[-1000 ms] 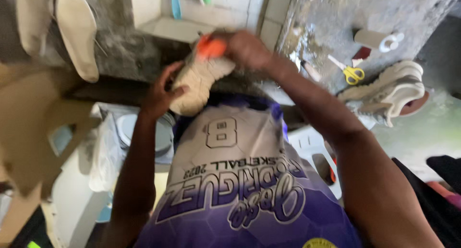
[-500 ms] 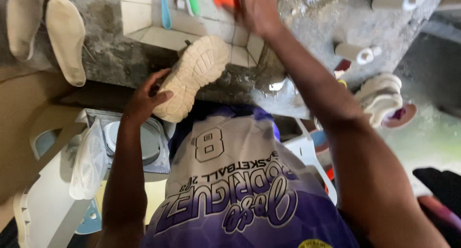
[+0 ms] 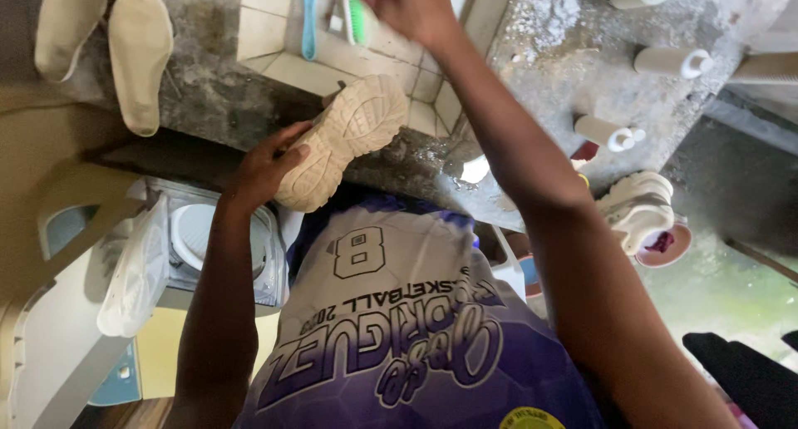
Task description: The person cleans a white sneaker by hand using a small orange brush and a red cloth. They scrub the sole and upper parts of the shoe, then wipe the surface with the cloth.
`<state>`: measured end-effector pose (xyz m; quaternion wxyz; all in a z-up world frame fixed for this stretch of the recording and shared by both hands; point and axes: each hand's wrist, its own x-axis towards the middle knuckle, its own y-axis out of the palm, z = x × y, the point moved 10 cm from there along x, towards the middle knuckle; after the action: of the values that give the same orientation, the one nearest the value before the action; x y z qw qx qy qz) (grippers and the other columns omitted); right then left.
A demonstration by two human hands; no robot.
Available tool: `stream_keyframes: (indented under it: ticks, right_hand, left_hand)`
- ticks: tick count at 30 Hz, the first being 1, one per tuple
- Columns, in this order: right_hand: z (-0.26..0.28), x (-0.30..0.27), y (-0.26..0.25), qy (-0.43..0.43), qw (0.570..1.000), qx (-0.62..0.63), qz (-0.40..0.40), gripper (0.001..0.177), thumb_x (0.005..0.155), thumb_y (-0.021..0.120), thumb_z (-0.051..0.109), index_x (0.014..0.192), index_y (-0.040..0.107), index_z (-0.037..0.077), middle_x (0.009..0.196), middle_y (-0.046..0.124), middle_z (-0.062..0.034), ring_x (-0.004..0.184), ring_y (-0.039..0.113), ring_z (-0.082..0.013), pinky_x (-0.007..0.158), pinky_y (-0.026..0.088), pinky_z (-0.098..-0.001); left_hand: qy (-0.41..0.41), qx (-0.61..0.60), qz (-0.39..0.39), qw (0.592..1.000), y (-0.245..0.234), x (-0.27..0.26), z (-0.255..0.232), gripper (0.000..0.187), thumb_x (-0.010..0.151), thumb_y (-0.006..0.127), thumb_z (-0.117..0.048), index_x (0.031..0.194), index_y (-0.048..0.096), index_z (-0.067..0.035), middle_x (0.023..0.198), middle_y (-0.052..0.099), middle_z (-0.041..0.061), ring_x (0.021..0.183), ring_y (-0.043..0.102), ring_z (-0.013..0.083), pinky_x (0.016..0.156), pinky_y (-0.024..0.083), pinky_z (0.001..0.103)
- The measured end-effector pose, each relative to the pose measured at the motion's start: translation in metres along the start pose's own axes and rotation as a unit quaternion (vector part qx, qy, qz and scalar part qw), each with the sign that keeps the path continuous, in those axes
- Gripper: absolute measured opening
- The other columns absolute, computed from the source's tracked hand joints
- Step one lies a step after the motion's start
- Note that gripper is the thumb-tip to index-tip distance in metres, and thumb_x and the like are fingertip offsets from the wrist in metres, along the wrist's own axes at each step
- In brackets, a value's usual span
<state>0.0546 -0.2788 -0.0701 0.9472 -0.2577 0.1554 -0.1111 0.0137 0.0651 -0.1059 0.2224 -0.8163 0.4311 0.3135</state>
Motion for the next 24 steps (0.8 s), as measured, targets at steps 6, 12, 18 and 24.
stream_keyframes:
  ticks: [6,12,18,24]
  right_hand:
    - [-0.013,-0.102,0.087,0.011,0.989,-0.076,0.126,0.024,0.095,0.071,0.036,0.111,0.074,0.019,0.112,0.074,-0.0001,0.074,0.073,-0.0130,0.063,0.058,-0.0289]
    - [0.048,-0.116,0.057,-0.233,0.964,-0.119,-0.046,0.024,0.091,0.074,0.037,0.108,0.076,0.020,0.108,0.078,-0.0050,0.094,0.077,-0.0184,0.075,0.060,-0.0300]
    - [0.027,-0.102,0.075,-0.070,0.991,-0.082,0.085,0.021,0.095,0.075,0.032,0.112,0.076,0.019,0.111,0.076,-0.0036,0.075,0.075,-0.0161,0.067,0.059,-0.0252]
    - [0.000,-0.103,0.089,-0.093,0.993,0.016,0.075,0.022,0.094,0.073,0.027,0.116,0.070,0.025,0.107,0.077,0.0023,0.079,0.076,-0.0081,0.065,0.058,-0.0253]
  left_hand:
    - [0.003,-0.032,0.035,0.999,0.002,0.011,-0.009,0.056,0.096,0.067,-0.030,0.147,0.056,-0.012,0.134,0.067,0.010,0.116,0.062,0.0174,0.099,0.050,0.033]
    - [0.099,0.067,0.039,0.992,0.004,0.013,-0.033,0.055,0.097,0.072,-0.025,0.148,0.057,-0.008,0.140,0.066,0.013,0.127,0.059,0.0190,0.107,0.045,0.034]
    - [-0.021,0.065,0.022,0.997,-0.003,0.004,-0.012,0.057,0.096,0.071,-0.029,0.149,0.056,-0.014,0.135,0.066,0.010,0.118,0.062,0.0177,0.101,0.047,0.033]
    - [0.067,0.045,0.032,0.996,0.005,0.006,-0.023,0.055,0.098,0.071,-0.028,0.147,0.056,-0.008,0.143,0.062,0.010,0.128,0.057,0.0166,0.106,0.046,0.033]
